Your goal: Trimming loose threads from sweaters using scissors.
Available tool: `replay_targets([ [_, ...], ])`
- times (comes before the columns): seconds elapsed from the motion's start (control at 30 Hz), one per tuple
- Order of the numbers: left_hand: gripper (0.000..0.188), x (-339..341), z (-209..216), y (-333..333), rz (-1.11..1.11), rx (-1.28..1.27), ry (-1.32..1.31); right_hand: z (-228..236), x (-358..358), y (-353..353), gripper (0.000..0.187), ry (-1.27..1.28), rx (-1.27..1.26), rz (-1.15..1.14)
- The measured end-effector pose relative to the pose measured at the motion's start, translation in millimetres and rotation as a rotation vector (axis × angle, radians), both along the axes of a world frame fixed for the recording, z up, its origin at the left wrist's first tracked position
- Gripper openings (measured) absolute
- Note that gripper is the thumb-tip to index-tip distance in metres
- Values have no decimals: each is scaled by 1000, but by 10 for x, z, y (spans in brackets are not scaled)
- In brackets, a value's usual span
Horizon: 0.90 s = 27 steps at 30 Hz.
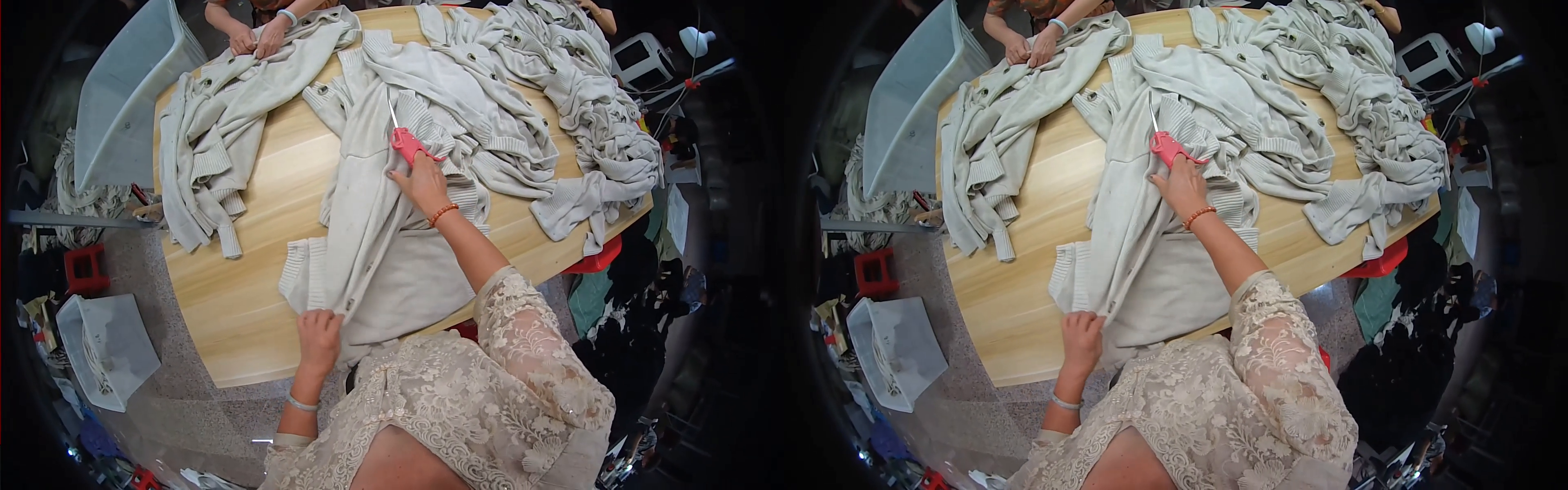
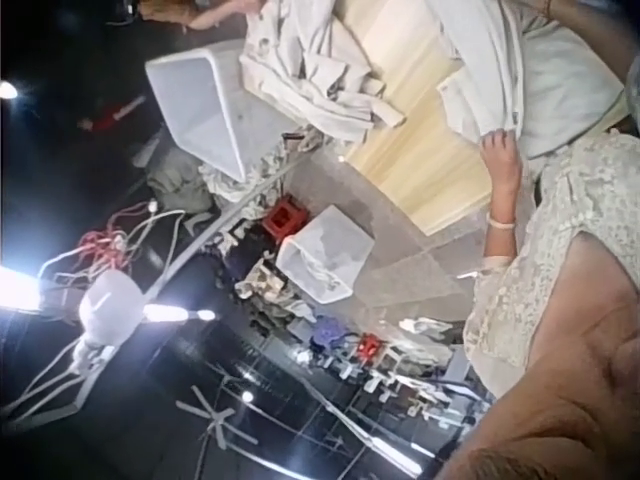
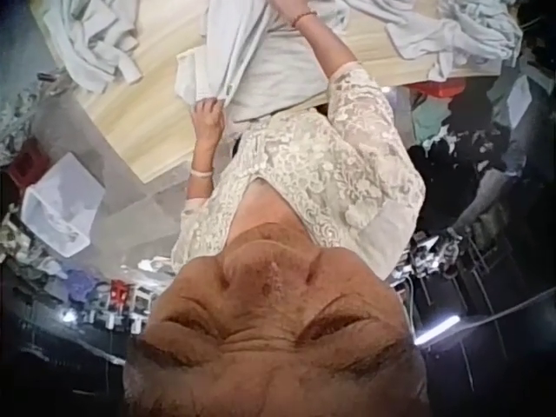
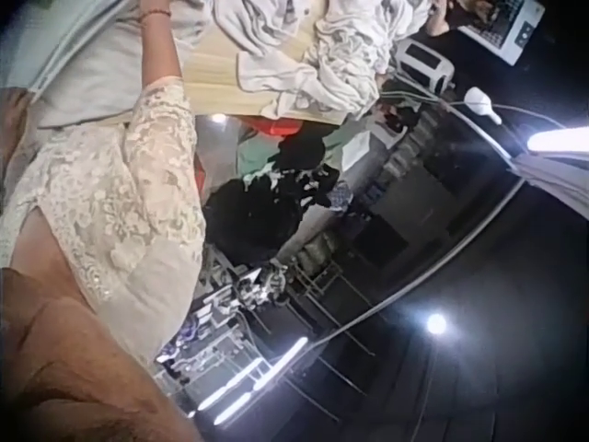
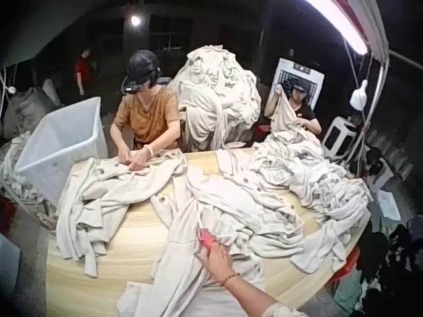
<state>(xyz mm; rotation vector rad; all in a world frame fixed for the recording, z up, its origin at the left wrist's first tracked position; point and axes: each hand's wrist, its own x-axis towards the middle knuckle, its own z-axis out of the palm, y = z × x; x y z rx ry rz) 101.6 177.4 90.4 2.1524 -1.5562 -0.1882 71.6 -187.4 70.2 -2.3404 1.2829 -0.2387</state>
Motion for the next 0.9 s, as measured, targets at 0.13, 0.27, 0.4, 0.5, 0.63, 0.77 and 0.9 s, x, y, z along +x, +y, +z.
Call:
replay_targets([
  [0.13, 24, 332, -70, 68, 96, -52, -107, 64, -280, -180, 46, 6, -58, -132],
  [0.27, 26, 483, -50, 7, 118, -40, -102, -16, -401, -327, 44, 6, -22, -233],
  [0.4, 27, 619, -121, 4, 154, -79, -166, 133, -729, -392, 34, -181, 66, -192],
  [0.5, 31, 661, -72, 79, 200, -127, -174, 657, -1308, -176, 47, -360, 85, -94],
  [0.63, 35, 593, -320, 71, 102, -119, -146, 743, -2292, 265, 34, -27, 164, -70],
  [0.77, 46, 403, -482, 56, 51, 165, -224, 388, -2872, 675, 37, 685, 211, 4],
  [0.9, 50, 331, -474, 78, 226, 93, 15, 414, -2785, 1041, 25, 543, -52, 173],
])
